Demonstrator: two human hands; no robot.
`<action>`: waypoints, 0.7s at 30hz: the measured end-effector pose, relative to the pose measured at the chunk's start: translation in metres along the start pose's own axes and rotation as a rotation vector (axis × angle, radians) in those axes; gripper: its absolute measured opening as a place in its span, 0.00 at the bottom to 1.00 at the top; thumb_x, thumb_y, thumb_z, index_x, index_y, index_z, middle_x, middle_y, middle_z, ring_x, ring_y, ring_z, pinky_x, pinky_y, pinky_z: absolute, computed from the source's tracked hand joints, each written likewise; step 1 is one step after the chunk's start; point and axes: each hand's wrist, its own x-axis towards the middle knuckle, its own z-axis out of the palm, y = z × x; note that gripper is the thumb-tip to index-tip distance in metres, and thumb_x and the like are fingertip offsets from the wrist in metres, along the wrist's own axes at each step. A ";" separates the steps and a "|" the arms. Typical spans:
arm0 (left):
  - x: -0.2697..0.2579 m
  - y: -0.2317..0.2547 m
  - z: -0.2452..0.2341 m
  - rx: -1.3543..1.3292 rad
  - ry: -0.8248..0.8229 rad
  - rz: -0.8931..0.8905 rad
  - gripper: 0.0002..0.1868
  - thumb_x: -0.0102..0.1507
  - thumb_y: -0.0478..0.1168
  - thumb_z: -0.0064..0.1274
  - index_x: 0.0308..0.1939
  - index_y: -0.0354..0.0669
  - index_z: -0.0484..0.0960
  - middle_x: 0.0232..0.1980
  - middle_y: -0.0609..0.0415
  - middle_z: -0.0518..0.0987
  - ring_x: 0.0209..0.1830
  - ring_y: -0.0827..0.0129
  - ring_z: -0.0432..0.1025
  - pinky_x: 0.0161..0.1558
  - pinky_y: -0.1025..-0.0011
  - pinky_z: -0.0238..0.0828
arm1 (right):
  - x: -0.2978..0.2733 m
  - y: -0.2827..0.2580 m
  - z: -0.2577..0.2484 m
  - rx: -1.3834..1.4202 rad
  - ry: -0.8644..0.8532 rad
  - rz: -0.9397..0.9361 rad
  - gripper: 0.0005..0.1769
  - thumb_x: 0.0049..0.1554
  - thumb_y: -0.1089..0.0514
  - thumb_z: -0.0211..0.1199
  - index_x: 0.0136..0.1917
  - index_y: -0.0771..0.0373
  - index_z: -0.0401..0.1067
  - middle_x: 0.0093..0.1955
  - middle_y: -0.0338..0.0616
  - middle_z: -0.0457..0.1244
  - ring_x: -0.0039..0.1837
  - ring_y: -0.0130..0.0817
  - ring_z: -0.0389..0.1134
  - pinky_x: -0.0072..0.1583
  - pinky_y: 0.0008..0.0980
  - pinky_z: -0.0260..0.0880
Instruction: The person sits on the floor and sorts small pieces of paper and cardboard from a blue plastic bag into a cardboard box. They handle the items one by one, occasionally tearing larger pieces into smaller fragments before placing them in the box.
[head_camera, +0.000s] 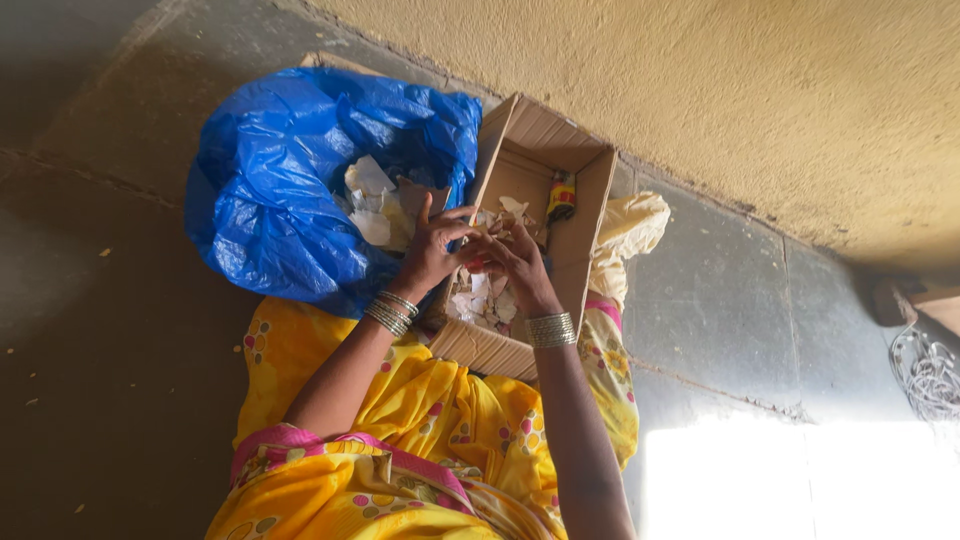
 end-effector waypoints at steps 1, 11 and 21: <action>-0.001 -0.001 0.001 0.013 0.007 -0.001 0.09 0.61 0.46 0.65 0.43 0.52 0.87 0.60 0.57 0.82 0.67 0.71 0.72 0.80 0.46 0.30 | -0.001 -0.002 -0.002 0.001 -0.052 -0.010 0.17 0.65 0.54 0.60 0.60 0.66 0.61 0.55 0.55 0.69 0.54 0.38 0.75 0.55 0.38 0.80; -0.003 0.002 -0.013 -0.040 0.437 -0.252 0.05 0.70 0.36 0.57 0.48 0.50 0.81 0.58 0.58 0.81 0.68 0.69 0.70 0.77 0.58 0.45 | -0.003 0.034 -0.079 -0.313 -0.092 0.103 0.15 0.64 0.55 0.59 0.60 0.65 0.71 0.55 0.50 0.70 0.58 0.38 0.74 0.58 0.35 0.75; 0.000 0.016 -0.020 0.103 0.487 -0.215 0.29 0.65 0.30 0.51 0.70 0.47 0.69 0.82 0.43 0.57 0.86 0.49 0.43 0.81 0.41 0.31 | 0.001 0.206 -0.173 -1.307 -0.326 -0.044 0.15 0.49 0.60 0.63 0.51 0.59 0.81 0.52 0.54 0.70 0.55 0.53 0.70 0.58 0.47 0.70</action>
